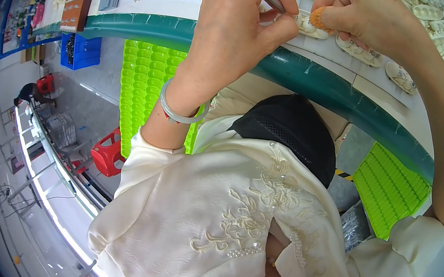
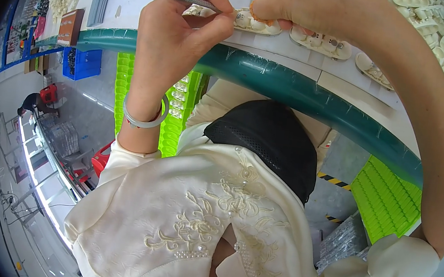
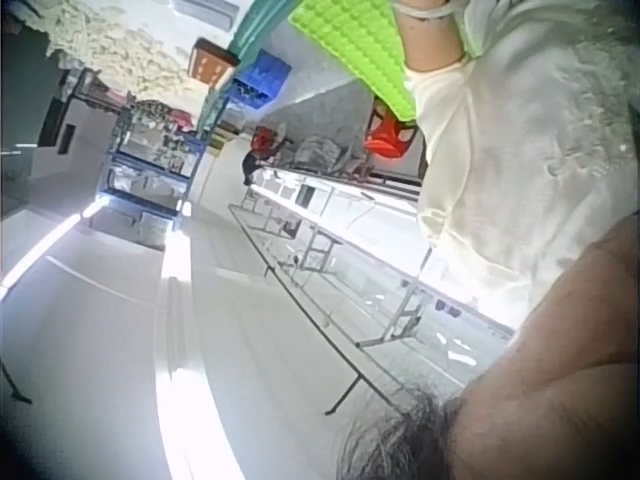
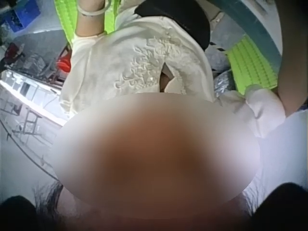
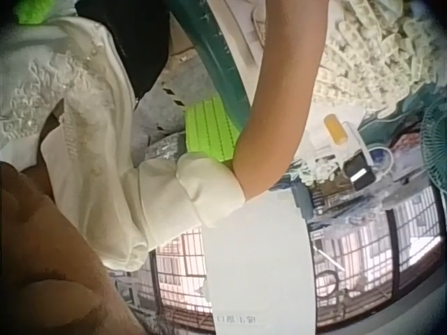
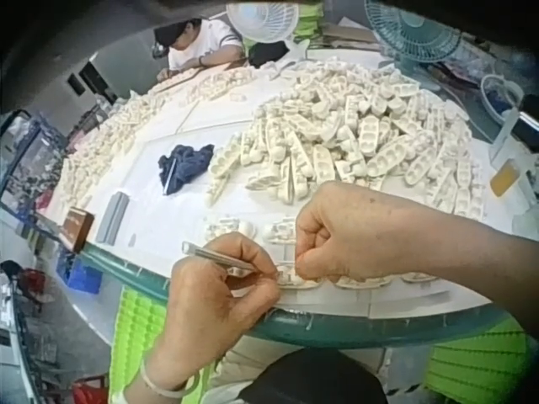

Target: The worker is assembling small white plastic components by placing them into a tray, applying adhesive from a bottle, and using a craft knife for precision work.

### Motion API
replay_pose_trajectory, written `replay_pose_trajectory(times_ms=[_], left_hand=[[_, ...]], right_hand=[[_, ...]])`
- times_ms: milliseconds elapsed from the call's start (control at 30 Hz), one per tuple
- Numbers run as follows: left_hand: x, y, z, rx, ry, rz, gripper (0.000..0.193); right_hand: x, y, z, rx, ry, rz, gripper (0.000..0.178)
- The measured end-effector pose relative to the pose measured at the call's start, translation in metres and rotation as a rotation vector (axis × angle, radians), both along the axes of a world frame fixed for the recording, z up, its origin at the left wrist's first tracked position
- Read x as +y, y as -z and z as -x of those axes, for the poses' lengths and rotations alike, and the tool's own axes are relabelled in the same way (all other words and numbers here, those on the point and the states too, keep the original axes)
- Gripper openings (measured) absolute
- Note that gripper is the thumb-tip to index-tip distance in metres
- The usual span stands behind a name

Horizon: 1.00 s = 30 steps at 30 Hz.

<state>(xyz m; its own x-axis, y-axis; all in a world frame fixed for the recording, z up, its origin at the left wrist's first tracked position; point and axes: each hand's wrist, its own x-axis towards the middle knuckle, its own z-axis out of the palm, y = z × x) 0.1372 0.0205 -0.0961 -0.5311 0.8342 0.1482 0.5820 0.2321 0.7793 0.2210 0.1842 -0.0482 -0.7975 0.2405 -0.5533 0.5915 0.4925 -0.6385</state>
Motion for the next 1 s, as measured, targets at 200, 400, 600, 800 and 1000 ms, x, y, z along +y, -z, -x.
replay_pose_trajectory(times_ms=[200, 400, 600, 800, 1000], left_hand=[[-0.003, -0.001, -0.001, -0.021, -0.044, 0.067, 0.009], [0.002, 0.008, 0.004, 0.081, 0.025, -0.093, 0.009], [0.002, 0.007, 0.002, 0.068, 0.021, -0.091, 0.010], [-0.002, 0.011, 0.010, 0.001, 0.037, -0.104, 0.011], [-0.013, -0.009, 0.025, -0.184, -0.142, -0.524, 0.013]], right_hand=[[-0.004, 0.008, -0.007, 0.160, -0.071, -0.095, 0.015], [0.011, 0.045, -0.023, 1.031, -0.299, 0.133, 0.019], [0.001, 0.011, -0.003, 0.069, 0.074, 0.254, 0.016], [0.000, 0.014, 0.003, 0.073, 0.072, 0.206, 0.014], [0.000, -0.002, 0.018, -0.024, -0.113, 0.000, 0.019]])
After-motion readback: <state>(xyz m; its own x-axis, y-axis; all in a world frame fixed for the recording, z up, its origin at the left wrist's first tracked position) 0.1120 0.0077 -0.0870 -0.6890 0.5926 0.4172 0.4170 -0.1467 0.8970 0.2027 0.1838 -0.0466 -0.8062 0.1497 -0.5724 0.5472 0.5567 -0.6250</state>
